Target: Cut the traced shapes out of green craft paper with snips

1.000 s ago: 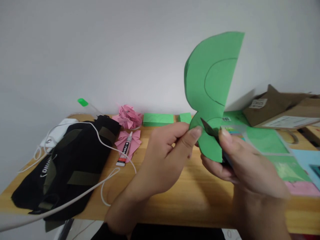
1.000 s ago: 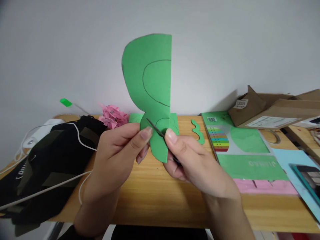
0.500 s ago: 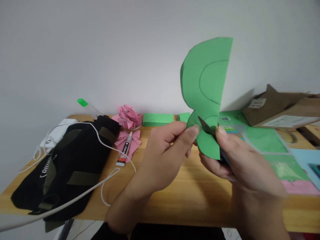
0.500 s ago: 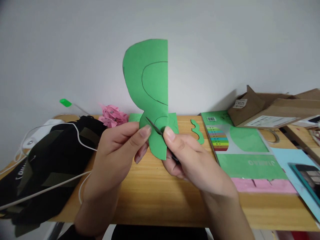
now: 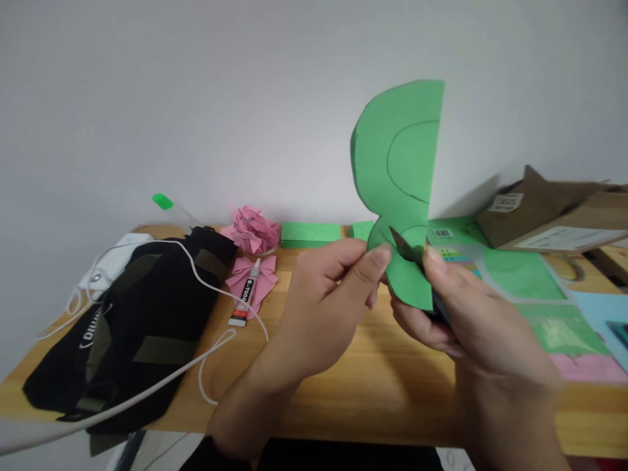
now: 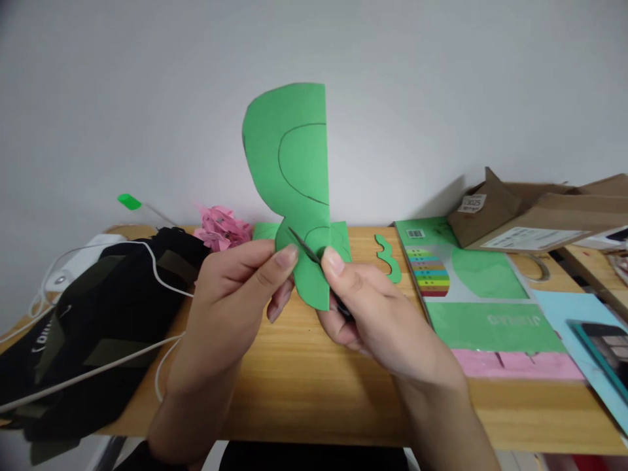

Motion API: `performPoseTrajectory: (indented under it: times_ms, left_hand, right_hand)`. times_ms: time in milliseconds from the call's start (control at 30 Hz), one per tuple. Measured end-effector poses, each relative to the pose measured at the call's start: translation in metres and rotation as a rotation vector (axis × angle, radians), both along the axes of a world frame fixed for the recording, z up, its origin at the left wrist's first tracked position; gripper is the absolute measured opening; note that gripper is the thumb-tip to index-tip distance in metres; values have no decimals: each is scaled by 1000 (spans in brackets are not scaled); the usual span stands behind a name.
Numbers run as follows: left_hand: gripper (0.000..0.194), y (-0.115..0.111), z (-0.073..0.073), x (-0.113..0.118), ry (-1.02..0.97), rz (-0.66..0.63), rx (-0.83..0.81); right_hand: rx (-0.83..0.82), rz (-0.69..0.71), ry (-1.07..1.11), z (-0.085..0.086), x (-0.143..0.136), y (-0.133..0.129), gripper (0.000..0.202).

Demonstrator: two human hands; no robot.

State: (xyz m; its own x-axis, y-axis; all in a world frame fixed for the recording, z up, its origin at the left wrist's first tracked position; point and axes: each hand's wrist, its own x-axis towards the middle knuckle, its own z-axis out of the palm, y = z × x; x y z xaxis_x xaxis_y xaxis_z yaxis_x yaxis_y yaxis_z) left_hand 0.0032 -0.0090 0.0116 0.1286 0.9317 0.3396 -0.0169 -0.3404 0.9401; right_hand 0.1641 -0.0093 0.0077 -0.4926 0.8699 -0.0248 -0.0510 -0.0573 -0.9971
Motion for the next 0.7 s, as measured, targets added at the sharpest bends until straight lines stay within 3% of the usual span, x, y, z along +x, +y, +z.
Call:
performPoseTrajectory:
  times_ms: [700]
  left_hand:
    - [49, -2, -1, 0, 36, 27, 25]
  right_hand:
    - [-8, 20, -23, -1, 1, 2, 66]
